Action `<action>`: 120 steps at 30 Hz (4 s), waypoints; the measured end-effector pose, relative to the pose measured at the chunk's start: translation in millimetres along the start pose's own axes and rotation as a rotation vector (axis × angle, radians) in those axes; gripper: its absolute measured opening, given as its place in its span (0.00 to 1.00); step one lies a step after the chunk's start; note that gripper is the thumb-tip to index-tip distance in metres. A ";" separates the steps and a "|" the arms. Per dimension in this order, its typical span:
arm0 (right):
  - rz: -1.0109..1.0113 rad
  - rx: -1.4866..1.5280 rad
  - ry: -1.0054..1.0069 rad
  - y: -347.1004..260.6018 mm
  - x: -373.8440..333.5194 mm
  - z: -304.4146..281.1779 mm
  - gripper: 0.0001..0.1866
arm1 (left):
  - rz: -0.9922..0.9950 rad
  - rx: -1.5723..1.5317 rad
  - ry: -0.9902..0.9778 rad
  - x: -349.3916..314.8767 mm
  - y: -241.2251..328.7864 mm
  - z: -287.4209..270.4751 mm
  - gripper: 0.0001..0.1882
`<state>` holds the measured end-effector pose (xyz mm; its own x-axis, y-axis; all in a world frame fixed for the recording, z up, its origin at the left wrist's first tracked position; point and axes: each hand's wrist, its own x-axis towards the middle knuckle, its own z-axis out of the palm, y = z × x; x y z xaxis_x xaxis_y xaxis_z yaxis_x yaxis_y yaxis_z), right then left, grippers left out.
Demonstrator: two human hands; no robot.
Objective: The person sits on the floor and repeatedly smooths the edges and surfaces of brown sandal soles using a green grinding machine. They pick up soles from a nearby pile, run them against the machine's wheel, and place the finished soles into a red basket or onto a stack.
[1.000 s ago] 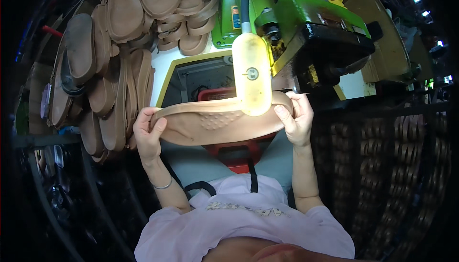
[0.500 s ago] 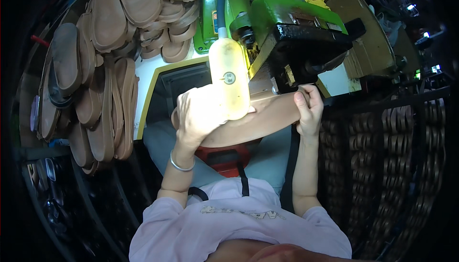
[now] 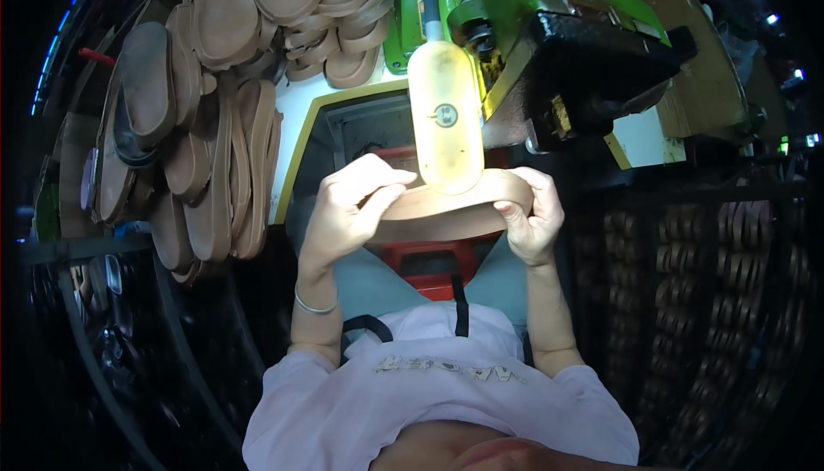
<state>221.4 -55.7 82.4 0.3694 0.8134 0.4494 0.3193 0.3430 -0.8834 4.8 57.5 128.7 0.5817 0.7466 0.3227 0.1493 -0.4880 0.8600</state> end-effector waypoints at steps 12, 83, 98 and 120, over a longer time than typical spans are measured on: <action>-0.194 -0.178 0.070 -11.2 -0.6 -38.1 0.25 | 0.207 0.250 -0.144 7.0 14.1 27.3 0.02; 0.246 0.435 0.986 92.5 42.2 -297.4 0.19 | 0.147 0.358 0.247 216.9 -95.5 278.5 0.35; 0.464 0.723 0.764 115.1 41.6 -200.1 0.18 | -0.839 -1.134 0.192 177.5 -75.6 291.2 0.26; 0.748 -0.012 -0.623 108.4 -7.1 -83.0 0.50 | -0.212 -0.335 0.530 -43.5 -39.9 111.9 0.14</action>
<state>325.9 -63.3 -5.5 -0.0464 0.9234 -0.3809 0.2001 -0.3650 -0.9093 63.0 -6.1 36.1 0.0820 0.9742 0.2103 -0.0892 -0.2029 0.9751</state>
